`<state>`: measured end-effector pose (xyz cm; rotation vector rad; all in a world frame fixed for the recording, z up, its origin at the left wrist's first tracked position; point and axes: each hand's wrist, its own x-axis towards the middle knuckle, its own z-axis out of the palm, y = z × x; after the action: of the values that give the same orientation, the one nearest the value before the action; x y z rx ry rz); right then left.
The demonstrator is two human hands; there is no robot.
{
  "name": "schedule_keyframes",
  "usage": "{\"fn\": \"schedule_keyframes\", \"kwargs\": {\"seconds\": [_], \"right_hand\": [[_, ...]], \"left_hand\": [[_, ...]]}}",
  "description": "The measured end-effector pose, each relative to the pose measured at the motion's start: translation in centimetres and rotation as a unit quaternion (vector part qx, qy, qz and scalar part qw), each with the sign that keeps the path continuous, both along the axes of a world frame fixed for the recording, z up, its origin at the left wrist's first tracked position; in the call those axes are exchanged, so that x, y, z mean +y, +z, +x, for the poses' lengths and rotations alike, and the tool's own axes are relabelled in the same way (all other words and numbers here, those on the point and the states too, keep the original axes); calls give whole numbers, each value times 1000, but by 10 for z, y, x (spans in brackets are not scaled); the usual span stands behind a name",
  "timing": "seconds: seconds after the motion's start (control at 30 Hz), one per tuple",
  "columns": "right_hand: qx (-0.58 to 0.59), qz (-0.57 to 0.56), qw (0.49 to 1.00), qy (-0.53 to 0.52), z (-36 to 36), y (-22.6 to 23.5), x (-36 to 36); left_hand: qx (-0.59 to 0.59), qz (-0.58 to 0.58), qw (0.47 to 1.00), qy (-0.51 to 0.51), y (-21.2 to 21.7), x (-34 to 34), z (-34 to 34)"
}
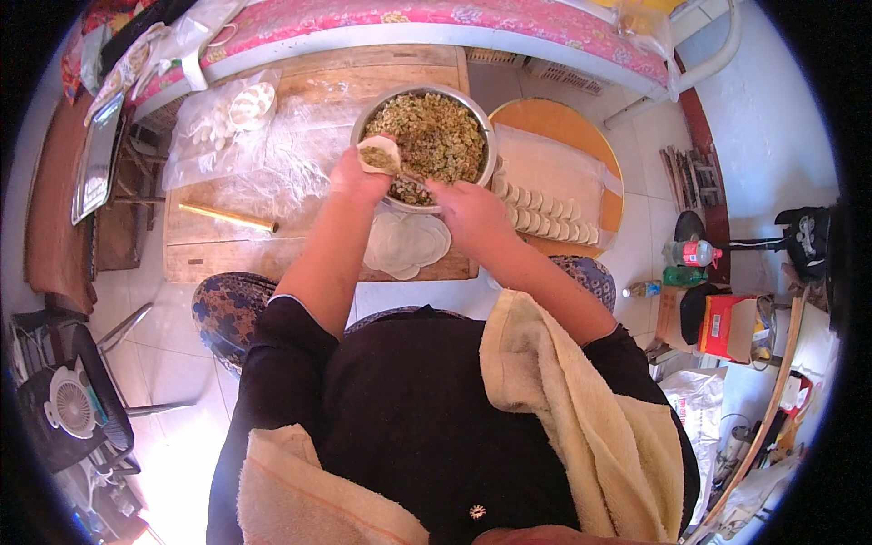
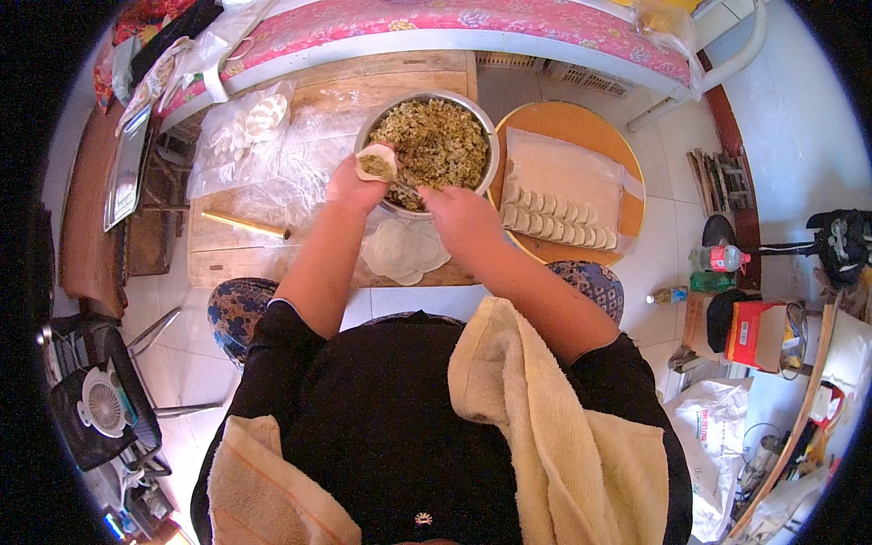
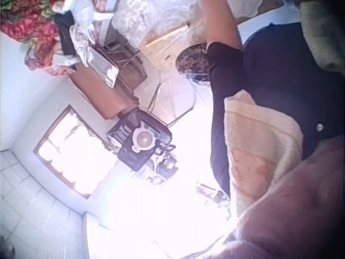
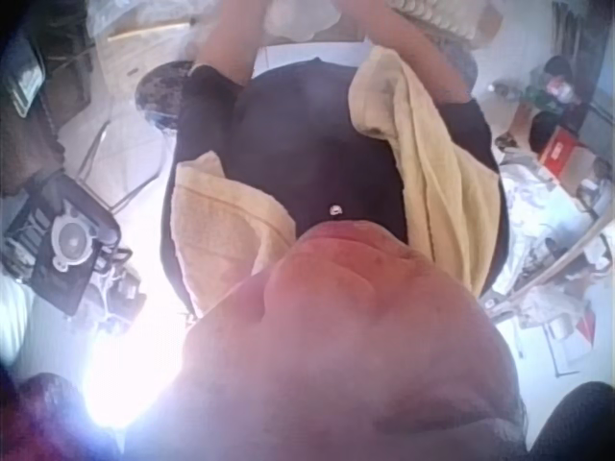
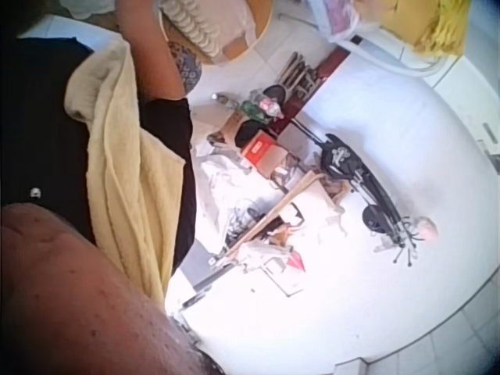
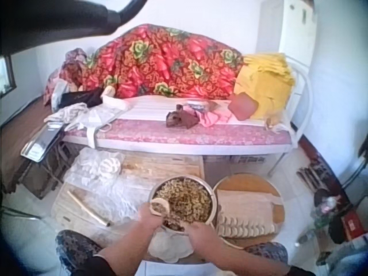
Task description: The person sits on the floor and prepares dumplings by hand. They pick up round dough wrappers, scoop a green filling from a bowl using a spoon, place it in the center of the wrapper, and fold the dough to seal it. The finished dumplings are placed in a row on a yellow tray.
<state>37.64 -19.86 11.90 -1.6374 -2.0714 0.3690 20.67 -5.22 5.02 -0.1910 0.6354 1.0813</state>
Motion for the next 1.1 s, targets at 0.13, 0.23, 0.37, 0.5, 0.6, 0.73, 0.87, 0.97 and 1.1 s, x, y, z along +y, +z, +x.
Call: {"fn": "schedule_keyframes", "kwargs": {"seconds": [0.13,0.23,0.37,0.5,0.6,0.73,0.87,0.97,1.1], "right_hand": [[172,-64,978,-101,13,-24,11],[282,-248,912,-167,21,-49,25],[450,-336,803,-202,14,-64,36],[573,-323,717,-230,-4,-57,48],[563,-338,709,-256,-12,-47,54],[623,-297,667,-280,-7,-68,63],[616,-327,675,-240,1,-66,64],[621,-324,675,-233,3,-65,60],[640,-330,655,-227,6,-54,53]], "left_hand": [[40,-28,997,61,13,0,-20],[46,-27,996,74,11,-1,-32],[45,-37,995,85,1,-5,-42],[45,-47,995,71,-9,-10,-49],[32,-51,996,64,-16,-13,-50],[48,-44,997,40,-18,-17,-49],[50,-17,999,12,-21,-19,-48],[59,-5,998,6,-15,-21,-43],[64,2,998,4,-8,-23,-33]]}}
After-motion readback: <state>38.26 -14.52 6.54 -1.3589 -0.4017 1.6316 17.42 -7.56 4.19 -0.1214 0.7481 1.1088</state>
